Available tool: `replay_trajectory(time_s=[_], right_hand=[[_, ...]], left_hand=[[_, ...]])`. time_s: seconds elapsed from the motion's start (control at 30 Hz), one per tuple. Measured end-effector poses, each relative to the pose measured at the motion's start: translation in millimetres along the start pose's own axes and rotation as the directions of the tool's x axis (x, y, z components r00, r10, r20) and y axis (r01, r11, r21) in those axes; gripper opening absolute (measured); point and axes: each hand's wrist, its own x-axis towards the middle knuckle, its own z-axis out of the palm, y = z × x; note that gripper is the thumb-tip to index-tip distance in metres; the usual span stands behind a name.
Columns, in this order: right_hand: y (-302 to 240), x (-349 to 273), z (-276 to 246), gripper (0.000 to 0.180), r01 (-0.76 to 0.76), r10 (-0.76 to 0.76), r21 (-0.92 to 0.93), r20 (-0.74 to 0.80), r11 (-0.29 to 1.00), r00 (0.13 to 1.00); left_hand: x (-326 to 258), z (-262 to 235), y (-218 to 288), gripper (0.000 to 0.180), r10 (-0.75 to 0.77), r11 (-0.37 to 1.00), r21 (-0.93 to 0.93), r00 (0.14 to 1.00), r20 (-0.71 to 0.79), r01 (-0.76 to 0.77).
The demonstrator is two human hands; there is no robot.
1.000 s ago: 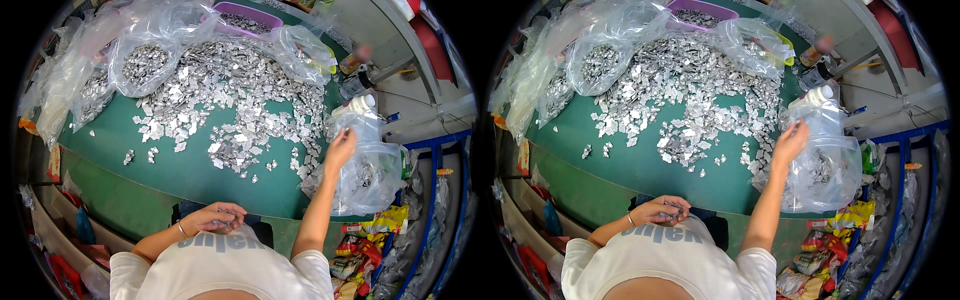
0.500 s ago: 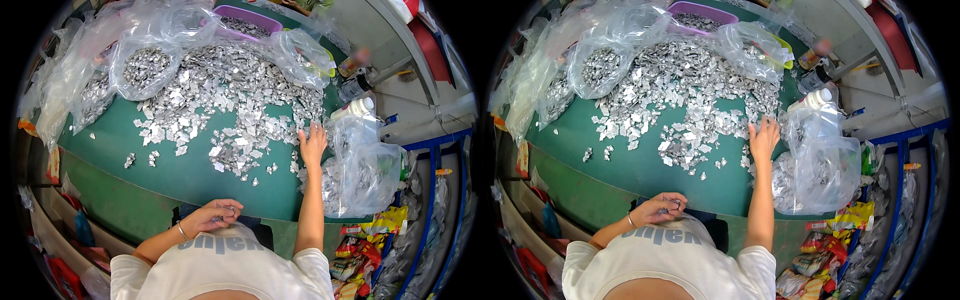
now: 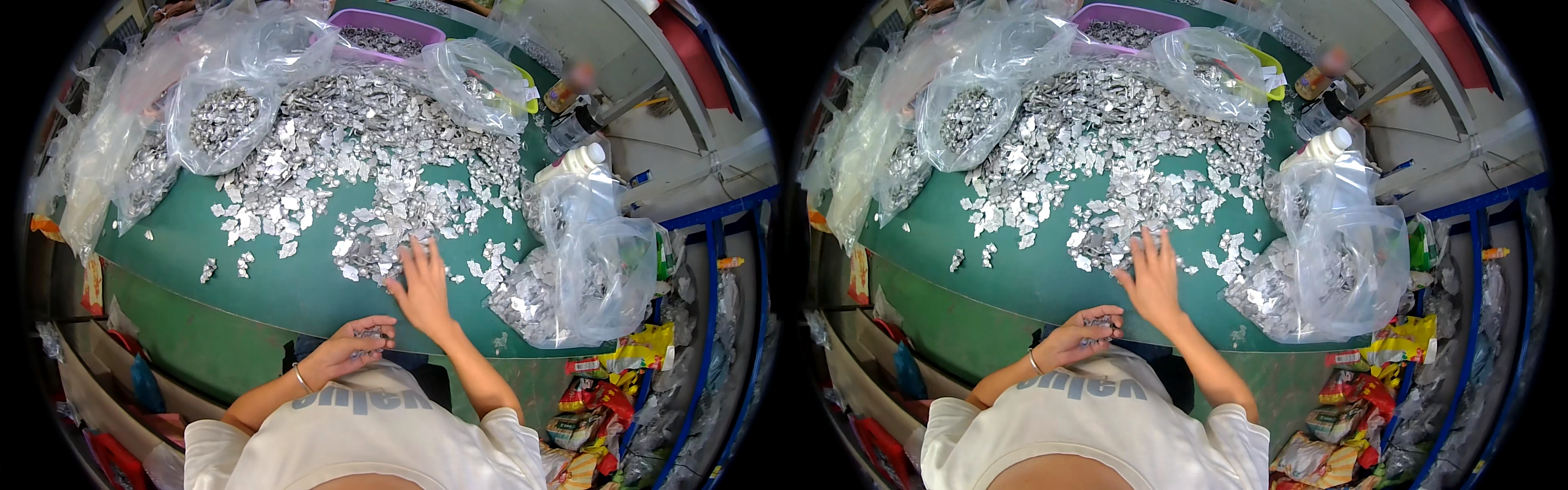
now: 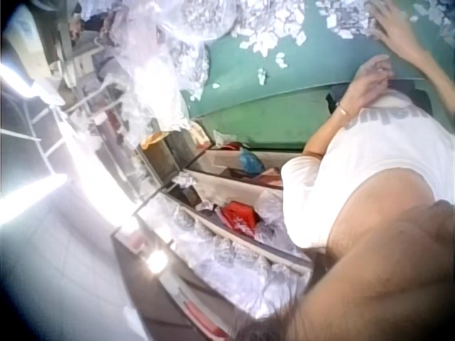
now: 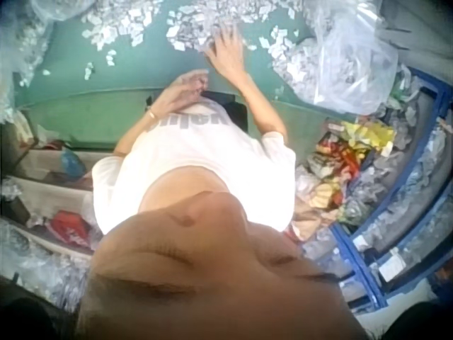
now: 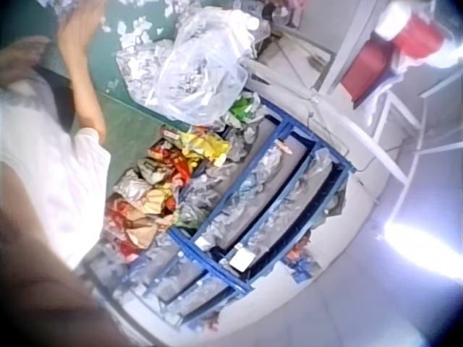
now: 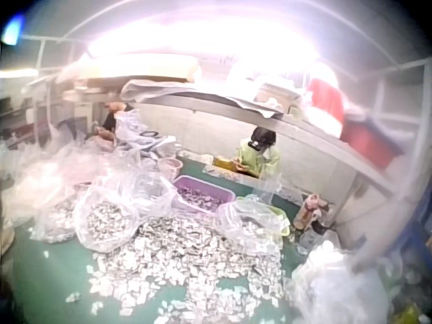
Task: The person sorts small silver metal pieces on a green table by hand, picking them up individually or in small groups and placing them into clear plastic bags.
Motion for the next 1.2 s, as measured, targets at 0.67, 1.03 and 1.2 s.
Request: replay_trajectory(time_s=[0.67, 1.03, 1.2], right_hand=[[181, 104, -46, 0.008, -0.343, 0.446, 0.292, -0.466, 0.893, 0.764], [136, 51, -74, 0.017, -0.353, 0.559, 0.695, -0.085, 0.626, 0.825], [104, 52, -85, 0.027, -0.294, 0.516, 0.824, 0.003, 0.484, 0.856]], left_hand=[[0, -2, 0, 0.042, 0.113, 0.993, -0.027, 0.992, -0.055, -0.114], [4, -5, 2, 0.044, 0.084, 0.996, -0.016, 0.996, -0.036, -0.085], [4, -6, 1, 0.045, 0.094, 0.995, -0.021, 0.995, -0.03, -0.095]])
